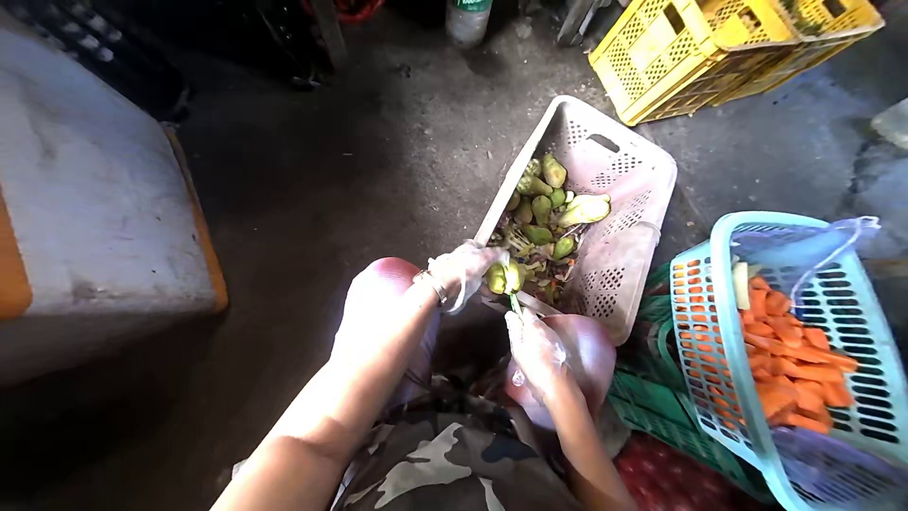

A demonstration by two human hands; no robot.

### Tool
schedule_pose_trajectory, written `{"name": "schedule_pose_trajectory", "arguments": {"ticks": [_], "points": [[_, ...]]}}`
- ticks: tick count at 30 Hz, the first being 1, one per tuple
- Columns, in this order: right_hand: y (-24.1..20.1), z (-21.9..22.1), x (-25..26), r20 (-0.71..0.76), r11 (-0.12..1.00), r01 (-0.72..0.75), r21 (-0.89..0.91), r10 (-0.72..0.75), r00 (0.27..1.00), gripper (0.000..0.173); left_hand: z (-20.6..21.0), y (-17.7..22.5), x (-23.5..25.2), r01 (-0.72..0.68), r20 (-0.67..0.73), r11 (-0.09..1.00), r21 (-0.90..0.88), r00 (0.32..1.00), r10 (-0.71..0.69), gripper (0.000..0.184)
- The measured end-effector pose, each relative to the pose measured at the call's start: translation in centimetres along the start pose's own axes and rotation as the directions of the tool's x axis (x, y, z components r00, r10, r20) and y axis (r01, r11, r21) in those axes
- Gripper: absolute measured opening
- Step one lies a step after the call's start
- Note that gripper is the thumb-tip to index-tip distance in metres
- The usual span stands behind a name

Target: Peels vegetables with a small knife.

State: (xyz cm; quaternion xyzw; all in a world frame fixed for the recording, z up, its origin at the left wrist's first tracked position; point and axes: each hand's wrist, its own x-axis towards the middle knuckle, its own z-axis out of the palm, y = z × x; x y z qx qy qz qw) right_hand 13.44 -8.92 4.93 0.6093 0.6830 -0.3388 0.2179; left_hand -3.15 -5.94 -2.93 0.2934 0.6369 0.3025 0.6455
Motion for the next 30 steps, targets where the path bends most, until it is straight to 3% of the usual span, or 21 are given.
{"name": "schedule_pose_trajectory", "arguments": {"ticks": [1, 2, 4, 6, 7, 9, 11, 14, 17, 21, 30], "points": [[0.0, -0.2, 0.1, -0.002, 1.000, 0.010, 0.004, -0.010, 1.000, 0.048, -0.4, 1.0, -0.7, -0.055, -0.004, 0.966, 0.252, 0.998, 0.058, 0.051], [0.1, -0.3, 0.1, -0.004, 1.000, 0.015, 0.006, -0.015, 1.000, 0.048, -0.5, 1.8, -1.4, -0.119, -0.002, 0.846, 0.519, 0.990, 0.140, 0.063], [0.2, -0.5, 0.1, 0.001, 1.000, 0.018, -0.004, -0.018, 1.000, 0.048, 0.5, 3.1, -1.8, -0.237, 0.100, 0.449, 0.861, 0.946, 0.308, 0.088], [0.1, -0.6, 0.1, 0.023, 0.999, 0.009, -0.040, -0.008, 1.000, 0.048, 1.8, 3.7, -1.0, -0.393, 0.334, 0.113, 0.913, 0.875, 0.351, 0.089], [0.0, -0.7, 0.1, 0.027, 0.999, 0.006, -0.053, -0.005, 1.000, 0.048, 2.3, 4.4, -0.4, -0.437, 0.423, -0.014, 0.900, 0.862, 0.280, 0.084], [0.3, -1.4, -0.1, 0.027, 0.998, 0.014, -0.055, -0.013, 1.000, 0.048, 2.7, 5.3, 1.2, -0.507, 0.526, -0.145, 0.850, 0.832, 0.175, 0.055], [0.8, -3.1, -1.0, 0.018, 0.997, 0.030, -0.074, -0.029, 0.999, 0.048, 2.4, 5.7, 2.2, -0.563, 0.582, -0.149, 0.813, 0.797, 0.161, 0.050], [0.8, -4.3, -2.0, 0.024, 0.991, 0.045, -0.128, -0.042, 0.999, 0.048, 0.9, 5.8, 2.4, -0.637, 0.622, 0.022, 0.771, 0.760, 0.190, 0.066], [0.2, -3.1, -0.7, 0.021, 0.992, 0.014, -0.122, -0.012, 1.000, 0.049, -1.0, 5.7, 3.2, -0.651, 0.616, 0.178, 0.738, 0.758, 0.215, 0.068], [-0.9, -1.9, -0.2, 0.065, 0.991, -0.051, -0.124, 0.059, 0.996, 0.050, -1.4, 6.2, 3.4, -0.564, 0.548, 0.062, 0.824, 0.819, 0.169, 0.067], [-1.1, 0.2, 2.2, 0.078, 0.971, -0.117, -0.207, 0.136, 0.988, 0.050, -1.7, 5.8, 3.5, -0.567, 0.556, -0.007, 0.823, 0.804, 0.213, 0.067]]}}
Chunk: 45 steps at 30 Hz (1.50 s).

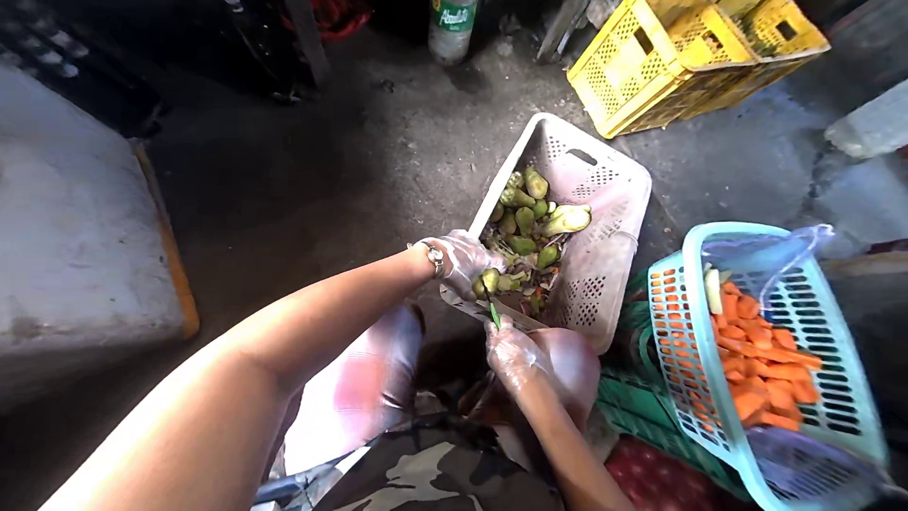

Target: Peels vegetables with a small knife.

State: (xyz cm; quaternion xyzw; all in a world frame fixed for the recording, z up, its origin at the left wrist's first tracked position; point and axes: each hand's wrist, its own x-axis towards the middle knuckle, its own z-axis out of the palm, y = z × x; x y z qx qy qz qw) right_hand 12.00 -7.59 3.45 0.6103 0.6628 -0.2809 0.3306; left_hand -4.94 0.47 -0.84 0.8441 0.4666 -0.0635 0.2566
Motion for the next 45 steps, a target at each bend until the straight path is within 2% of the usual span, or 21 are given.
{"name": "schedule_pose_trajectory", "arguments": {"ticks": [2, 5, 8, 10, 15, 18, 23, 26, 27, 29, 32, 34, 36, 37, 39, 40, 41, 42, 43, 44, 45], "points": [[0.2, 0.6, 0.2, 0.052, 1.000, 0.010, -0.028, -0.008, 0.999, 0.053, 0.2, 0.4, 0.1, -0.016, 0.001, 0.999, 0.046, 1.000, 0.016, 0.064], [-0.5, 1.8, 1.4, 0.127, 1.000, -0.019, 0.014, 0.017, 0.992, 0.057, 0.3, 0.7, 0.4, 0.007, 0.024, 0.997, 0.071, 1.000, -0.009, 0.042], [-0.3, 2.3, 2.3, 0.089, 0.995, 0.022, 0.097, -0.031, 0.996, 0.053, 2.4, -1.1, 0.4, 0.080, -0.018, 0.989, -0.127, 0.996, -0.083, 0.037], [-0.2, 2.0, 2.5, 0.060, 0.986, 0.087, 0.142, -0.096, 0.994, 0.049, 3.4, -2.1, 0.6, 0.085, -0.086, 0.978, -0.189, 0.991, -0.103, 0.035], [-0.1, 0.6, 2.9, 0.071, 0.982, 0.115, 0.150, -0.127, 0.989, 0.050, 3.8, -2.1, 1.4, -0.010, -0.161, 0.999, -0.031, 0.987, 0.005, 0.032], [0.2, -0.2, 2.9, 0.085, 0.984, 0.126, 0.128, -0.138, 0.987, 0.051, 3.8, -1.8, 1.3, -0.040, -0.140, 0.999, -0.017, 0.989, 0.037, 0.035], [0.2, -0.3, 3.1, 0.103, 0.990, 0.116, 0.083, -0.124, 0.987, 0.051, 3.0, -1.1, 1.7, -0.012, -0.063, 0.999, -0.044, 0.998, 0.009, 0.041], [0.2, -0.2, 3.3, 0.095, 0.991, 0.106, 0.086, -0.114, 0.989, 0.052, 2.8, -0.7, 2.2, -0.037, 0.003, 0.999, -0.002, 0.999, 0.037, 0.055], [0.3, -0.2, 3.3, 0.095, 0.990, 0.112, 0.086, -0.120, 0.988, 0.051, 2.9, -0.8, 2.4, -0.036, 0.010, 0.999, 0.002, 0.999, 0.036, 0.052], [0.3, -0.4, 3.1, 0.104, 0.988, 0.130, 0.087, -0.139, 0.985, 0.051, 3.3, -1.3, 2.5, -0.028, -0.027, 0.998, -0.050, 0.999, 0.027, 0.044], [0.6, -0.7, 2.6, 0.099, 0.983, 0.144, 0.116, -0.156, 0.983, 0.050, 3.5, -2.4, 2.1, -0.022, -0.180, 0.940, -0.339, 0.983, -0.042, 0.041], [1.4, -1.0, 2.0, 0.048, 0.970, 0.178, 0.168, -0.188, 0.981, 0.050, 3.2, -3.1, 1.4, -0.053, -0.318, 0.810, -0.583, 0.933, -0.168, 0.043], [2.6, -1.4, 1.4, -0.101, 0.934, 0.249, 0.256, -0.230, 0.968, 0.049, 2.3, -3.6, 0.3, -0.135, -0.493, 0.702, -0.699, 0.802, -0.337, 0.043], [3.1, -1.6, 1.2, -0.236, 0.902, 0.306, 0.306, -0.239, 0.942, 0.047, 1.5, -3.6, -0.5, -0.173, -0.530, 0.628, -0.759, 0.724, -0.442, 0.041], [4.0, -1.6, 1.5, -0.500, 0.811, 0.430, 0.396, -0.203, 0.842, 0.041, 0.2, -4.1, -2.5, -0.306, -0.506, 0.404, -0.862, 0.561, -0.655, 0.032], [4.3, -1.7, 2.0, -0.582, 0.767, 0.482, 0.423, -0.177, 0.794, 0.040, -0.1, -4.8, -3.5, -0.403, -0.474, 0.291, -0.868, 0.493, -0.730, 0.029], [4.6, -1.7, 2.7, -0.646, 0.721, 0.529, 0.448, -0.148, 0.749, 0.038, 0.1, -6.1, -4.4, -0.524, -0.449, 0.175, -0.833, 0.458, -0.768, 0.029], [4.7, -1.8, 3.4, -0.684, 0.674, 0.565, 0.476, -0.120, 0.719, 0.036, 0.4, -7.4, -5.3, -0.615, -0.427, 0.068, -0.786, 0.460, -0.778, 0.030], [4.6, -1.9, 4.1, -0.695, 0.628, 0.584, 0.515, -0.092, 0.713, 0.035, 0.7, -8.3, -6.1, -0.627, -0.374, 0.004, -0.779, 0.459, -0.806, 0.030], [4.4, -2.1, 4.8, -0.687, 0.592, 0.587, 0.552, -0.076, 0.723, 0.032, 1.1, -8.9, -6.9, -0.569, -0.312, 0.008, -0.823, 0.439, -0.843, 0.029], [4.1, -2.3, 5.3, -0.691, 0.575, 0.597, 0.559, -0.075, 0.719, 0.031, 1.7, -9.1, -7.6, -0.437, -0.260, 0.064, -0.897, 0.406, -0.876, 0.030]]}}
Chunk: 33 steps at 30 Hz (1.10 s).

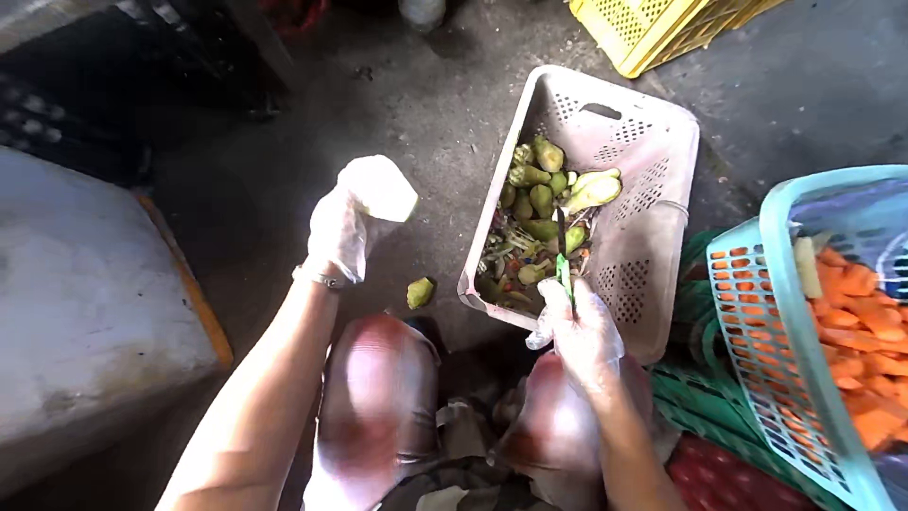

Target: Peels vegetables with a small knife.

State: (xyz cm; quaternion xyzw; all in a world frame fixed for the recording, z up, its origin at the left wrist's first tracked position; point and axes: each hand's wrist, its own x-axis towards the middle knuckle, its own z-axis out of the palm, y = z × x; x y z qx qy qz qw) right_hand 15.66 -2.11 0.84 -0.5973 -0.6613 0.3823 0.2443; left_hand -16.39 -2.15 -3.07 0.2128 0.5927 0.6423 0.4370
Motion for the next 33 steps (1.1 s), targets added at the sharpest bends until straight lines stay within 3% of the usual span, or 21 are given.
{"name": "schedule_pose_trajectory", "arguments": {"ticks": [2, 8, 12, 14, 17, 21, 24, 27, 30, 33], "points": [[-0.2, 0.6, 0.7, -0.022, 0.999, 0.029, -0.025, -0.029, 0.999, 0.032, -1.9, -2.0, 0.5, 0.091, -0.017, 0.965, 0.244, 0.996, -0.089, 0.033], [0.2, 1.8, 1.6, -0.066, 0.997, 0.051, -0.059, -0.055, 0.996, 0.031, -4.8, -12.8, 4.1, 0.348, 0.001, 0.755, 0.556, 0.908, -0.418, 0.040], [0.5, 2.0, 1.6, -0.060, 0.978, 0.189, -0.086, -0.194, 0.979, 0.030, -3.5, -17.8, 6.6, 0.314, 0.070, 0.490, 0.813, 0.783, -0.618, 0.046], [0.3, 2.1, 1.6, -0.056, 0.976, 0.204, -0.078, -0.208, 0.976, 0.030, -2.5, -19.7, 7.1, 0.257, 0.116, 0.444, 0.858, 0.746, -0.656, 0.045], [0.8, 2.4, 1.6, -0.075, 0.982, 0.189, 0.008, -0.188, 0.979, 0.028, -0.9, -19.9, 6.8, 0.293, 0.157, 0.498, 0.816, 0.717, -0.679, 0.043], [0.7, 2.2, 1.6, -0.055, 0.996, 0.093, 0.006, -0.092, 0.994, 0.024, -0.7, -19.4, 5.6, 0.470, 0.166, 0.732, 0.493, 0.775, -0.610, 0.038], [0.5, 2.1, 1.4, -0.046, 0.996, 0.094, 0.006, -0.093, 0.995, 0.023, -1.6, -19.1, 6.0, 0.388, 0.170, 0.715, 0.582, 0.801, -0.574, 0.038], [0.4, 2.2, 1.2, -0.044, 0.988, 0.152, -0.004, -0.152, 0.987, 0.025, -1.7, -19.2, 7.0, 0.217, 0.215, 0.579, 0.786, 0.782, -0.585, 0.040], [0.2, 2.1, 1.1, -0.043, 0.991, 0.132, -0.032, -0.133, 0.990, 0.025, -0.8, -20.2, 7.8, 0.095, 0.232, 0.426, 0.900, 0.722, -0.652, 0.042], [0.1, 2.2, 1.0, -0.012, 0.994, 0.107, 0.012, -0.107, 0.994, 0.021, 0.1, -22.1, 7.8, 0.019, 0.257, 0.360, 0.933, 0.665, -0.701, 0.044]]}}
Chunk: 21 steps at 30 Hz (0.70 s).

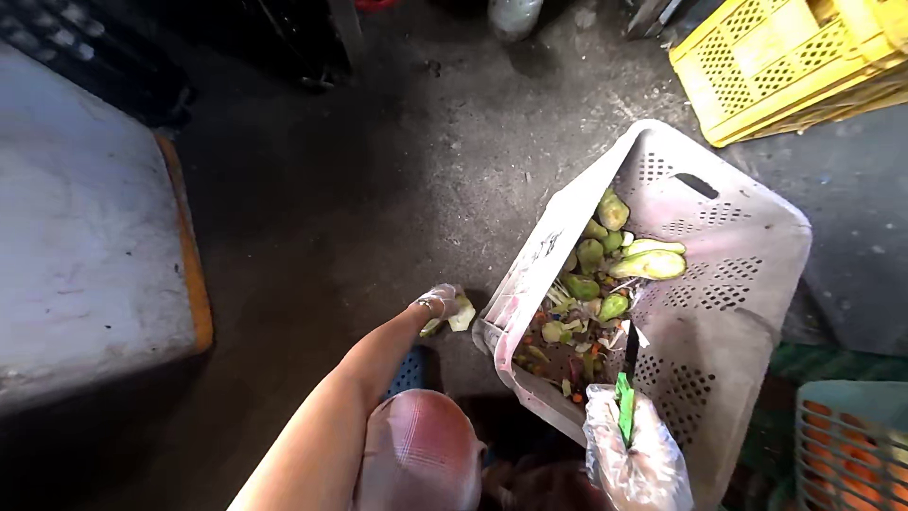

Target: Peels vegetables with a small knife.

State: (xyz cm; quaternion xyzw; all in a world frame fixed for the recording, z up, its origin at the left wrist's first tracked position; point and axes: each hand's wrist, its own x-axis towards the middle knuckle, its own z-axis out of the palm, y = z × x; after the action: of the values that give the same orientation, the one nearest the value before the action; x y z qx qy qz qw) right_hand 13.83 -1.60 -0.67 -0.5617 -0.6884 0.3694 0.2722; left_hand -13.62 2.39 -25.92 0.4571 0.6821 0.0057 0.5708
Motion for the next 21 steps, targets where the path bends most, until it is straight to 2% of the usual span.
{"name": "schedule_pose_trajectory", "arguments": {"ticks": [4, 6, 8, 11, 13, 18, 21], "points": [[-0.2, -0.1, 0.0, 0.061, 0.998, -0.011, 0.058, 0.007, 0.998, 0.019, 1.5, -0.5, 0.1, -0.003, -0.079, 0.994, -0.107, 0.997, -0.006, 0.048], [-0.2, -0.3, -0.2, 0.078, 0.997, -0.019, 0.068, 0.013, 0.997, 0.018, 1.9, -1.4, -0.2, -0.011, -0.173, 0.992, -0.125, 0.985, -0.011, 0.062], [-0.3, -0.3, -0.2, 0.076, 0.997, -0.025, 0.076, 0.019, 0.997, 0.017, 2.4, -2.2, -1.3, 0.067, -0.283, 0.997, 0.041, 0.958, -0.053, 0.083], [-0.3, -0.4, -0.2, 0.089, 0.995, -0.029, 0.098, 0.020, 0.996, 0.016, 4.5, -3.1, -3.0, 0.204, -0.307, 0.953, 0.225, 0.943, -0.129, 0.106], [-0.3, -0.3, -0.2, 0.090, 0.994, -0.024, 0.103, 0.015, 0.996, 0.016, 5.9, -3.7, -3.3, 0.265, -0.309, 0.927, 0.267, 0.934, -0.178, 0.104], [-0.2, -0.2, -0.2, 0.087, 0.997, -0.002, 0.072, -0.004, 0.996, 0.018, 6.4, -3.6, -2.6, 0.319, -0.330, 0.913, 0.255, 0.916, -0.228, 0.078], [-0.1, -0.1, -0.1, 0.080, 0.999, 0.011, 0.040, -0.014, 0.997, 0.020, 5.8, -3.3, -2.9, 0.327, -0.301, 0.907, 0.266, 0.922, -0.245, 0.078]]}}
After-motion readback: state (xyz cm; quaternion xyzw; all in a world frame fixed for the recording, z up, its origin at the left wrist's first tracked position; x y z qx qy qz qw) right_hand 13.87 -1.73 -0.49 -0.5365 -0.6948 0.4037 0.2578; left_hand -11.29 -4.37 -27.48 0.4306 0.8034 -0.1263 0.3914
